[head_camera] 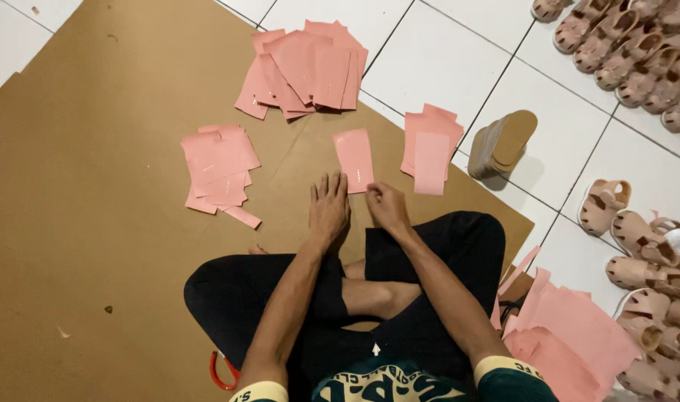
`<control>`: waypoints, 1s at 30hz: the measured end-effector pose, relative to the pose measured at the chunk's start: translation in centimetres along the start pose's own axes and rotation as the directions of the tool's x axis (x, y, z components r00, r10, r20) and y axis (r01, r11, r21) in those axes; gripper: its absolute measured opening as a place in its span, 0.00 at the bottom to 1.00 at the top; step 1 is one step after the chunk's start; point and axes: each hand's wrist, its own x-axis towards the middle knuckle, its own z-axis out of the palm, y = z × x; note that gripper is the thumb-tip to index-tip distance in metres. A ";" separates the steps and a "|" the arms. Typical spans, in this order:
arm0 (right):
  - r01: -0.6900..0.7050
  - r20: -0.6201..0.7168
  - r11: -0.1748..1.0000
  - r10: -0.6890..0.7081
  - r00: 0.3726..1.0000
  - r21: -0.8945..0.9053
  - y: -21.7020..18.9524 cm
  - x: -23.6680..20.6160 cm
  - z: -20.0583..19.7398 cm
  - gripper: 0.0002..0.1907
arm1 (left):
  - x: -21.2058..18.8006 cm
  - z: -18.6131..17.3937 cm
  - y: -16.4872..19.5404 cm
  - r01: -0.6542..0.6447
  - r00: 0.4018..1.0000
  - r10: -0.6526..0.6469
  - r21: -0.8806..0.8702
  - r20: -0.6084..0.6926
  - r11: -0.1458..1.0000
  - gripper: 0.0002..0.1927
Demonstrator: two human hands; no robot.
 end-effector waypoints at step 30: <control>0.579 0.505 0.790 -0.423 0.753 -0.201 -1.6 3.0 2.9 0.53 | -1.9 1.8 1.8 -0.157 0.948 0.090 0.206 0.304 0.966 0.39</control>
